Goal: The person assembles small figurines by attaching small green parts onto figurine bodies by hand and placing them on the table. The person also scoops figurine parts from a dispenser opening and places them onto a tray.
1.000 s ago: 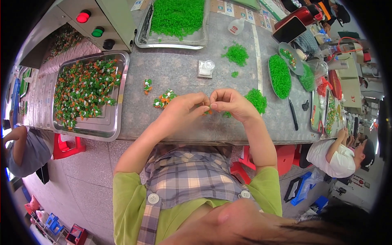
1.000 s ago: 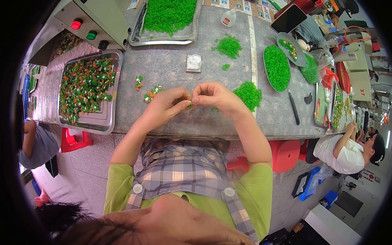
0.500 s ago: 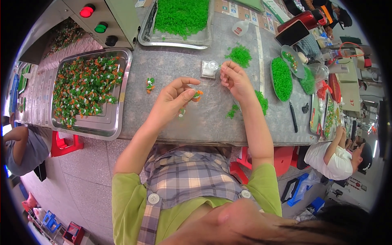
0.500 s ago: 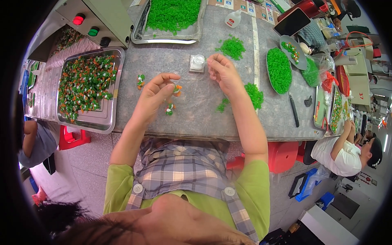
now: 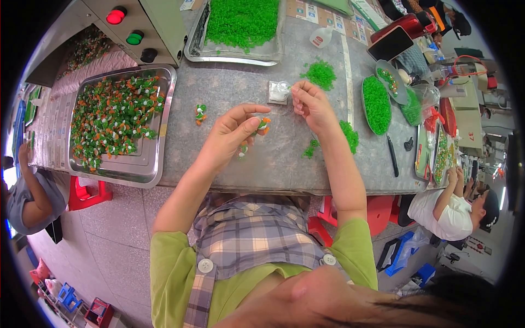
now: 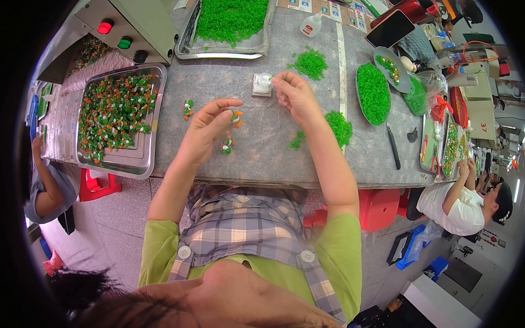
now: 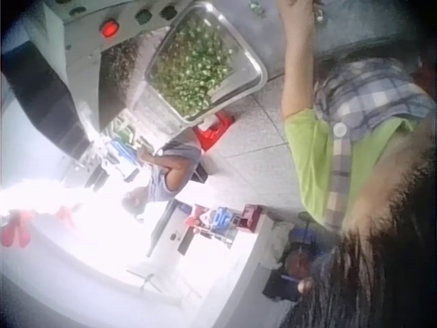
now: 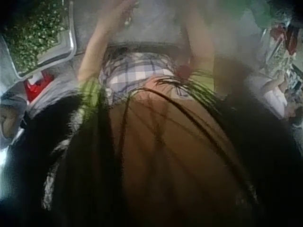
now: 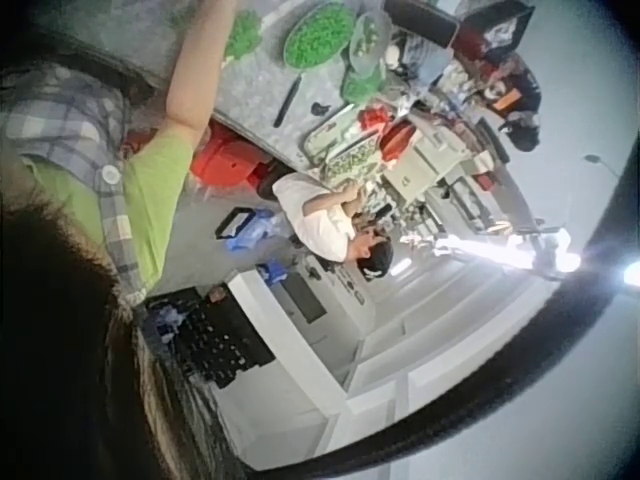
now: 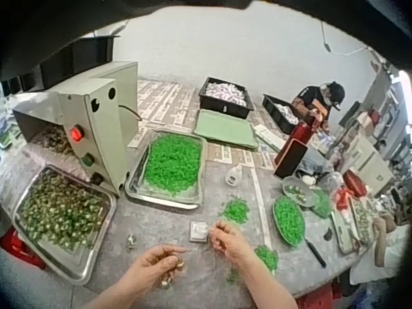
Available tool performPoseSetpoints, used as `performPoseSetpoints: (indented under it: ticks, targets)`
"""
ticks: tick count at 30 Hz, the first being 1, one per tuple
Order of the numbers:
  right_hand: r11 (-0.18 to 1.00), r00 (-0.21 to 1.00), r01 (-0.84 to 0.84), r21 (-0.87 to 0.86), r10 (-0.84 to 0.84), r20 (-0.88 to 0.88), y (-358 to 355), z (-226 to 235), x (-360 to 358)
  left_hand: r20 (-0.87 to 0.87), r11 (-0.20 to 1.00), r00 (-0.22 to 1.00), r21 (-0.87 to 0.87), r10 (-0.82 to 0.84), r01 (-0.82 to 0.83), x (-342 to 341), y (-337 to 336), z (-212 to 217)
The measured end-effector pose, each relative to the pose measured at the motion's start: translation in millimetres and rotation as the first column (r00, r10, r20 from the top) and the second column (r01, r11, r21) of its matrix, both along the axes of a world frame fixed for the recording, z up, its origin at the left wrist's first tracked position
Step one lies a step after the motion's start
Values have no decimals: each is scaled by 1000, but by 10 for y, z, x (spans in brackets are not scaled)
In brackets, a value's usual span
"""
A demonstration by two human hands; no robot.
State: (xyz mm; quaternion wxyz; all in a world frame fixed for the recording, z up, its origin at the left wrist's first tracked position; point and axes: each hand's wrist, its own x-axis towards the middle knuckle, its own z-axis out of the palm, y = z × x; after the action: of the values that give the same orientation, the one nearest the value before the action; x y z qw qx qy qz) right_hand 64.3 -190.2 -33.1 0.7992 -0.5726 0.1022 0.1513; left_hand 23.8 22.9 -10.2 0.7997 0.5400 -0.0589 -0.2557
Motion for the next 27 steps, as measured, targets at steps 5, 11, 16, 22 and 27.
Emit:
performPoseSetpoints:
  ticks: [5,11,16,22,27]
  targets:
    - [1000,1000,11,-10,-11,9,-3,-32,-2,-24,1000,1000,-12,-14,13,-16,7,21]
    - [999,999,36,38,-36,10,-19,-39,-17,-81,995,995,-79,-61,54,-22,7,42]
    - [998,999,35,43,-37,35,-12,-26,-25,-51,997,997,-55,-51,48,-36,-35,38]
    - [999,998,51,7,-51,42,-13,-30,-26,-71,993,996,-112,-56,48,-29,-31,20]
    - [997,994,70,42,-74,81,-32,21,-66,-101,993,993,-109,-57,46,-29,-35,20]
